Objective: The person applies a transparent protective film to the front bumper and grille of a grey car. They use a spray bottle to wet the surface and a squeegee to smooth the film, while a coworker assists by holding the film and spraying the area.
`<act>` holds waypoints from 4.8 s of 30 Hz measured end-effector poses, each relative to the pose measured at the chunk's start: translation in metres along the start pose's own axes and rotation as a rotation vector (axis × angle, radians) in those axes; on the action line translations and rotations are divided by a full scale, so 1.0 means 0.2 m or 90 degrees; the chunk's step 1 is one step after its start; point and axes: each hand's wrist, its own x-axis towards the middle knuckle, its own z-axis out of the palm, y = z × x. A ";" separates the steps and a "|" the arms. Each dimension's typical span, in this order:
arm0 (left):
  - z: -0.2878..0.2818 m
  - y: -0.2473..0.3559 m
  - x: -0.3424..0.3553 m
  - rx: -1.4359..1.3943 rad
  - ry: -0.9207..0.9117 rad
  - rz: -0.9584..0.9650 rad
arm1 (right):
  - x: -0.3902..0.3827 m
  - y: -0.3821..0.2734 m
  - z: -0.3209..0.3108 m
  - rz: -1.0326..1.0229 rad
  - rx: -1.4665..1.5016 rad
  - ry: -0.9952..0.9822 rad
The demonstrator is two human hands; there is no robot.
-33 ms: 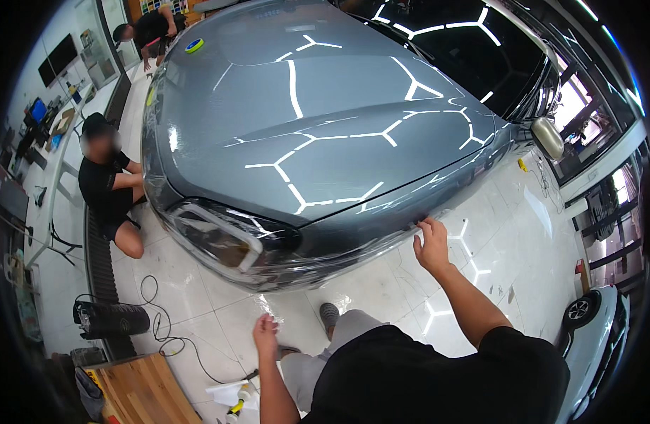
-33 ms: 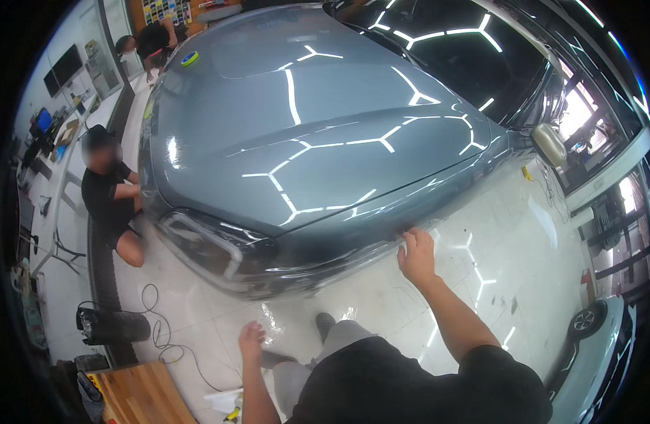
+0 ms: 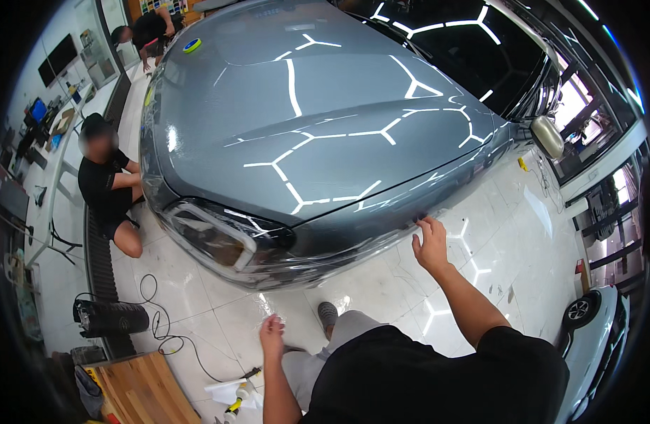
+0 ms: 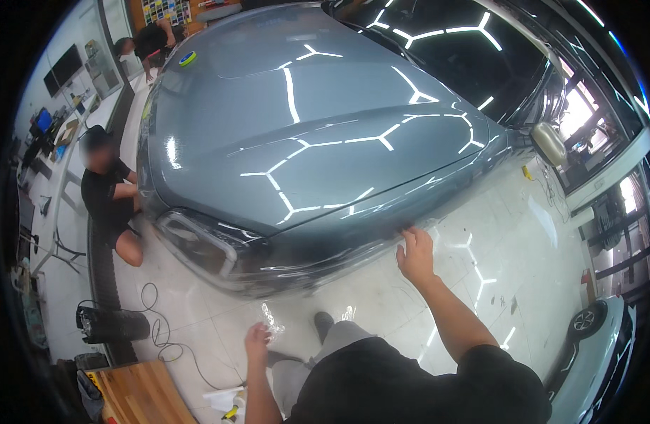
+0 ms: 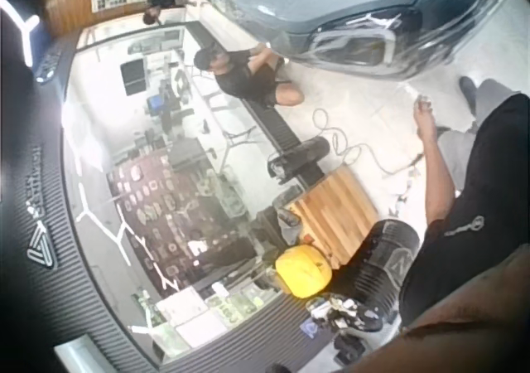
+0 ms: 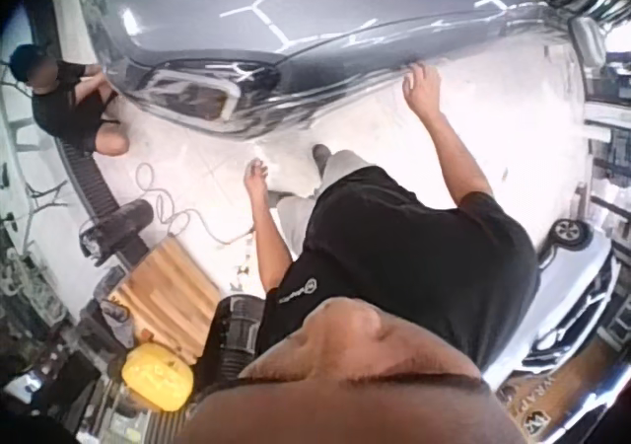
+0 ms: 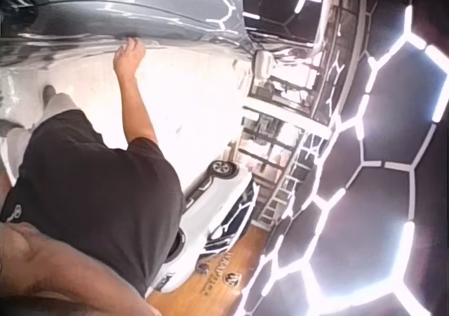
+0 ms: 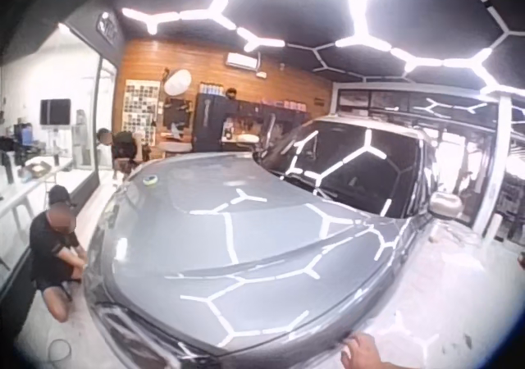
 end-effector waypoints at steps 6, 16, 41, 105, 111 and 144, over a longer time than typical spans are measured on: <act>0.28 -0.14 -0.22 0.098 -0.090 -0.029 | 0.01 0.30 0.09 0.092 0.059 0.153; 0.11 -0.44 -0.52 0.126 0.079 0.076 | -0.09 0.74 0.12 0.108 0.141 0.038; 1.81 -1.00 -0.74 -0.519 -0.055 -0.229 | -1.18 0.40 -0.11 0.066 0.810 -0.482; -0.82 -2.72 -0.64 -0.052 0.279 0.049 | -2.46 -1.27 -0.95 0.091 0.805 -0.517; -0.75 -2.50 -0.69 -0.624 0.305 0.050 | -2.24 -1.15 -0.98 0.053 0.797 -0.580; 0.32 -2.81 -0.54 0.237 0.408 0.056 | -2.08 -0.31 -0.84 -0.006 0.734 -0.478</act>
